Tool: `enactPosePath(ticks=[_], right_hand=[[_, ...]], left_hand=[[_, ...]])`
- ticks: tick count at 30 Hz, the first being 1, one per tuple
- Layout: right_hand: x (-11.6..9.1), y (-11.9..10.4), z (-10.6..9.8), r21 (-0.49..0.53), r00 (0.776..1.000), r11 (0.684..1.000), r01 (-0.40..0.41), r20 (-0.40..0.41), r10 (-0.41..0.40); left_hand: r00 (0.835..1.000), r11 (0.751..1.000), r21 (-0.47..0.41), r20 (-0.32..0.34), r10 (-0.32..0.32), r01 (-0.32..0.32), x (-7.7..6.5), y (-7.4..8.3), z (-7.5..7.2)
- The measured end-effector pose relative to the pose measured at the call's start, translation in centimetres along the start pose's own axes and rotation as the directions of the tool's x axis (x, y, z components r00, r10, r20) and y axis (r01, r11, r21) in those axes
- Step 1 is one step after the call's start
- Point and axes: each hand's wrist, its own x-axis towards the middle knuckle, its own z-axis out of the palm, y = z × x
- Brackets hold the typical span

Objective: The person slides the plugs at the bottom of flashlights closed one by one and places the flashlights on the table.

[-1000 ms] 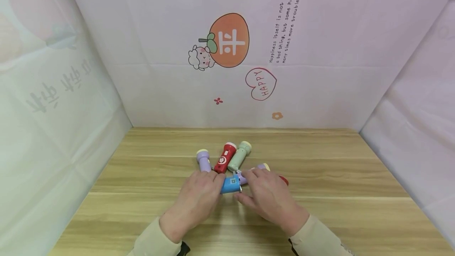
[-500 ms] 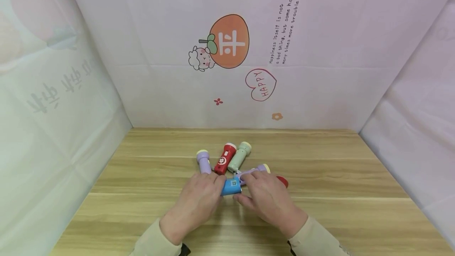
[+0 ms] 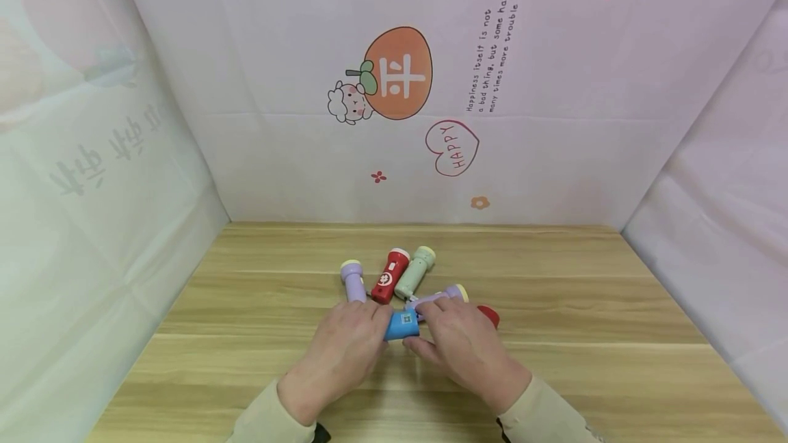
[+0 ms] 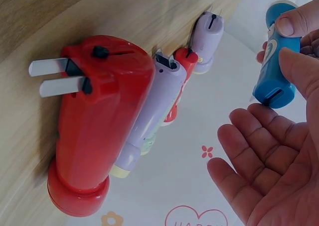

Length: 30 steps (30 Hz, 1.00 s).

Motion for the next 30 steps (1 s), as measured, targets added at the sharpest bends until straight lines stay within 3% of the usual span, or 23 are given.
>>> enactPosePath(ticks=[30], right_hand=[[0.05, -0.45, -0.14, -0.012, 0.999, 0.999, -0.04, -0.007, 0.04]], left_hand=[[0.999, 1.0, -0.011, -0.044, 0.007, -0.008, -0.19, -0.07, 0.3]])
